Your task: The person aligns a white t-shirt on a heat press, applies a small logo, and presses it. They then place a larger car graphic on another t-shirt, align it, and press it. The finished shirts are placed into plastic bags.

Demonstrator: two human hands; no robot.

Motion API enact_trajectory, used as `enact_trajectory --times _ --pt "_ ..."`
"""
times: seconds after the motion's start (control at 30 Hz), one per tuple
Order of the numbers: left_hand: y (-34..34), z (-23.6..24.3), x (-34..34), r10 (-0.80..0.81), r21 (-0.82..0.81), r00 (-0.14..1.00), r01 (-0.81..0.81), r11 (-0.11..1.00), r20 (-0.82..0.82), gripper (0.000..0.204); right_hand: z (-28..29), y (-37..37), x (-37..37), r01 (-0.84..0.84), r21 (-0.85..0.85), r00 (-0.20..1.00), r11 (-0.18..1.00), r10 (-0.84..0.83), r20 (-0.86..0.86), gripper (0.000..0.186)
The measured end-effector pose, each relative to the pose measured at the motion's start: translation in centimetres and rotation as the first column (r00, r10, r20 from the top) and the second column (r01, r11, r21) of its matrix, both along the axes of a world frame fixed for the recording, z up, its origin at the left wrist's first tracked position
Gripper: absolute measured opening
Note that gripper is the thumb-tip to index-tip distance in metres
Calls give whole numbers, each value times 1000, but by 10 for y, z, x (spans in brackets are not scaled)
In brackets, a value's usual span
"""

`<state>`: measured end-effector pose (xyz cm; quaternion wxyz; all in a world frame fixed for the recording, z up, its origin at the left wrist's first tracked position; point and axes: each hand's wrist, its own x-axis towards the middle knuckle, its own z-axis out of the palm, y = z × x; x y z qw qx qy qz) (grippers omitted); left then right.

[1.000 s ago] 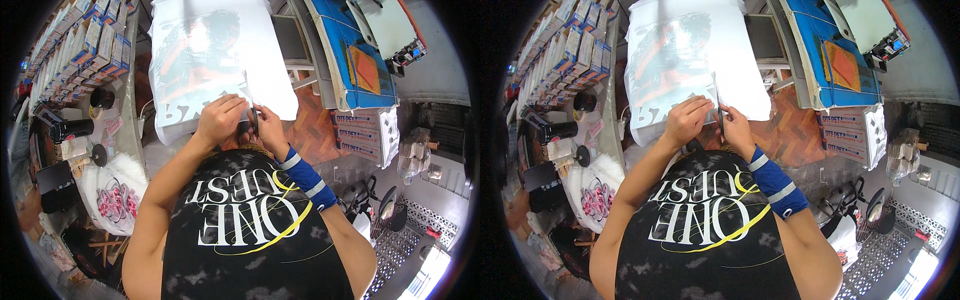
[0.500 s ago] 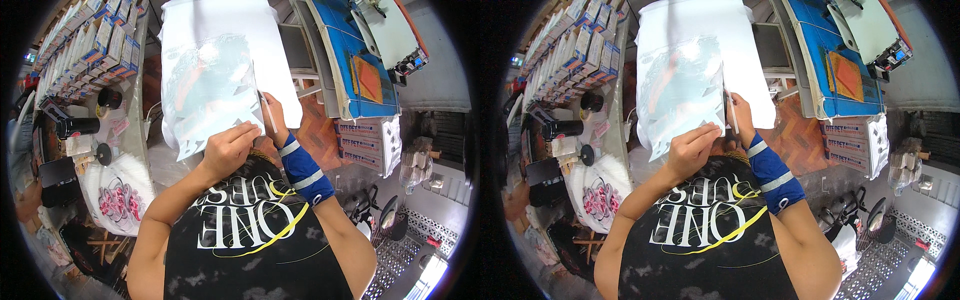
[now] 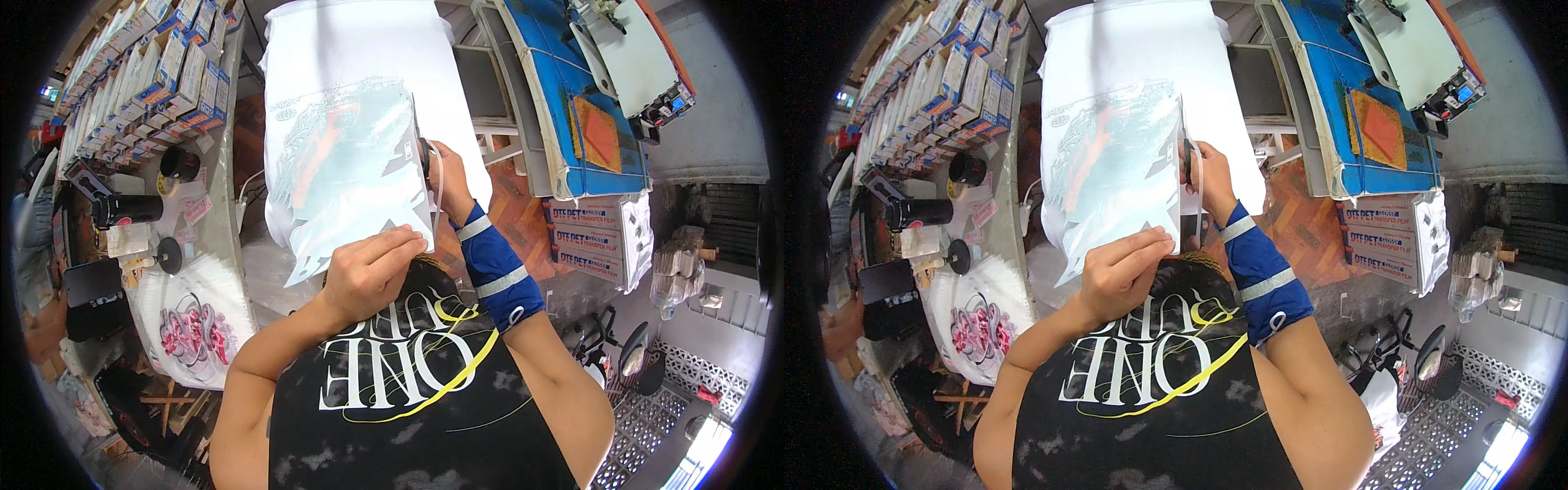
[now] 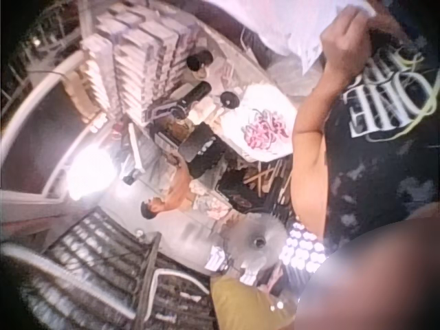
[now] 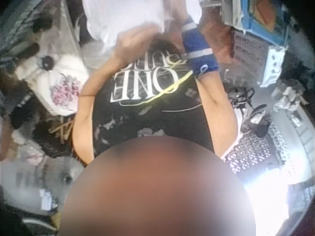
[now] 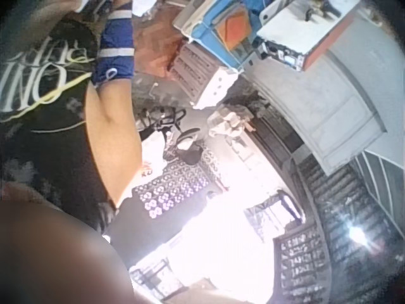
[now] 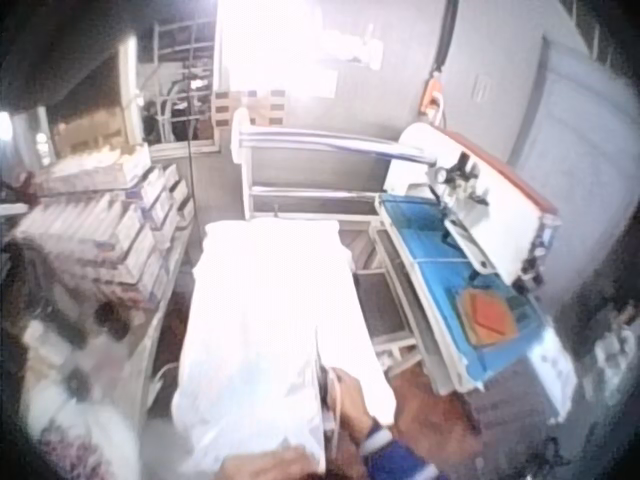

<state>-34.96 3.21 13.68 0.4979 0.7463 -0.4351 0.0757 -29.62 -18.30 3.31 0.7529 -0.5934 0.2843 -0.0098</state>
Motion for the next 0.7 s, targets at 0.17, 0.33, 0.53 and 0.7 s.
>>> enact_trajectory --times 0.17,0.33,0.53,0.7 --pt "6 1 -2 22 18 1000 -22 1000 18 26 6 -7 -2 -82 -33 995 996 80 -65 26" --pt "21 6 -2 -27 27 1000 27 999 6 29 9 -11 3 -79 -37 991 996 75 -108 29" --pt "27 11 -3 -57 21 998 57 998 -13 27 11 -13 6 -103 -69 987 992 93 -132 32" --pt "34 21 -3 -53 66 999 53 996 10 30 11 -17 14 -111 -81 987 991 101 -122 33"
